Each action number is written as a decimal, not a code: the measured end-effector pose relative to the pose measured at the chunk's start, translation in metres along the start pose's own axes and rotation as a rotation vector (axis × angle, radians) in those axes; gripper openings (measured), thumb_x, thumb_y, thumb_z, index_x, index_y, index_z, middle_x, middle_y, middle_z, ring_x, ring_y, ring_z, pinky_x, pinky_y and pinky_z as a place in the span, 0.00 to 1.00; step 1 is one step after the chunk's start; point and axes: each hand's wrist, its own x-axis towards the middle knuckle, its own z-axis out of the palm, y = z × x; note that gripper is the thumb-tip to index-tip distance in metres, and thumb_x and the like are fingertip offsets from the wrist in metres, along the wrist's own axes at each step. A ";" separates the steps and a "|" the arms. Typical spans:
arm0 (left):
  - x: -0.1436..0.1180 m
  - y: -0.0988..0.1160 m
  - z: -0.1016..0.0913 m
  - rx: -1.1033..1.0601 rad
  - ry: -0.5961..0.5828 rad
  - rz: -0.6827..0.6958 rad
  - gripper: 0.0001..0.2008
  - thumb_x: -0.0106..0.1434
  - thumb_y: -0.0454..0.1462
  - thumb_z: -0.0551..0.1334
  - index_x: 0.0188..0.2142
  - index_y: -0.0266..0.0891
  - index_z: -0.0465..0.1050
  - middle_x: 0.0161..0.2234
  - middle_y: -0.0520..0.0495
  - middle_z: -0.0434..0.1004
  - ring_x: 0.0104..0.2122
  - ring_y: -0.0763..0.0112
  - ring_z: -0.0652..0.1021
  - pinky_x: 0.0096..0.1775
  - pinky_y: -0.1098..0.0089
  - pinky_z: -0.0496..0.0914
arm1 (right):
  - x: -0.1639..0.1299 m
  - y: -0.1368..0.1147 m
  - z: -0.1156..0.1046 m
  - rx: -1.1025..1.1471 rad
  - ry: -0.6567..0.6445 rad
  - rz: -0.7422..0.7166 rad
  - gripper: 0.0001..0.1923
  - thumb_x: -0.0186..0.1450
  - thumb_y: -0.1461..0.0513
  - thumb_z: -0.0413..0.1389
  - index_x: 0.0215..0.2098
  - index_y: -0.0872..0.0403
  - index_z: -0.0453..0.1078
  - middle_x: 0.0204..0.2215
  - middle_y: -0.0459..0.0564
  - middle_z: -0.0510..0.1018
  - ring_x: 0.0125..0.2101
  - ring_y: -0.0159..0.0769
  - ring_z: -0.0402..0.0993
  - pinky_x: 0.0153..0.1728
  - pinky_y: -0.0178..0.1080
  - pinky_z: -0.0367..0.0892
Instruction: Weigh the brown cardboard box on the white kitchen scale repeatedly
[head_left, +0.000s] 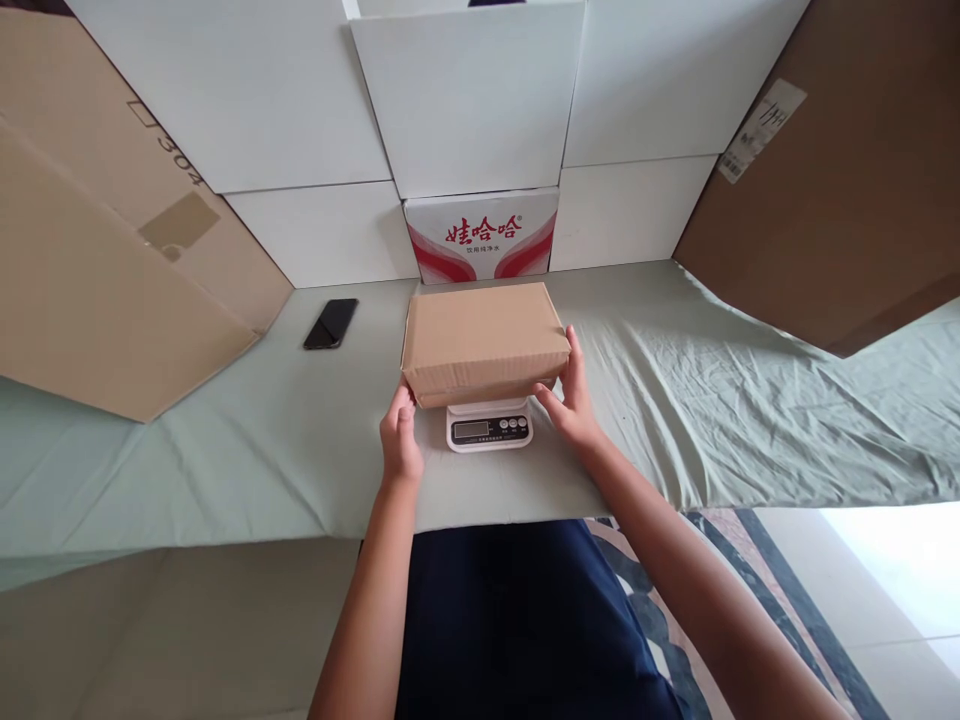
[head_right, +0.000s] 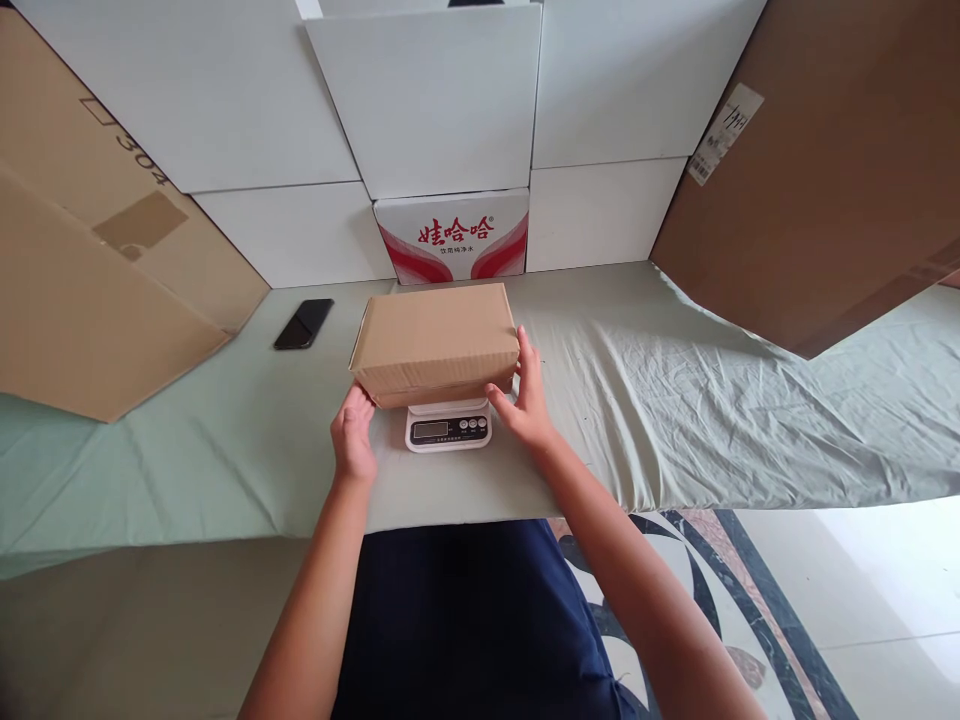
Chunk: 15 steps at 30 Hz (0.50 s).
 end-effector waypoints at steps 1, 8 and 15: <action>0.000 0.000 0.000 -0.004 -0.004 0.003 0.40 0.68 0.64 0.56 0.67 0.40 0.73 0.67 0.34 0.73 0.71 0.47 0.69 0.70 0.55 0.64 | 0.000 0.002 0.000 0.009 0.003 0.000 0.50 0.69 0.39 0.57 0.79 0.37 0.37 0.70 0.57 0.60 0.67 0.60 0.63 0.65 0.66 0.67; 0.002 -0.004 -0.002 -0.066 0.059 0.025 0.42 0.67 0.64 0.58 0.69 0.40 0.69 0.70 0.35 0.68 0.72 0.48 0.67 0.70 0.55 0.63 | -0.001 0.012 0.001 0.155 0.047 0.002 0.50 0.69 0.39 0.57 0.79 0.34 0.35 0.74 0.54 0.58 0.70 0.58 0.62 0.67 0.65 0.65; 0.035 0.000 0.002 -0.056 -0.011 0.025 0.39 0.67 0.64 0.59 0.64 0.40 0.75 0.65 0.33 0.76 0.68 0.48 0.72 0.67 0.55 0.67 | 0.023 -0.002 0.001 0.186 -0.015 0.040 0.48 0.69 0.40 0.58 0.78 0.34 0.39 0.79 0.47 0.49 0.73 0.55 0.59 0.69 0.60 0.67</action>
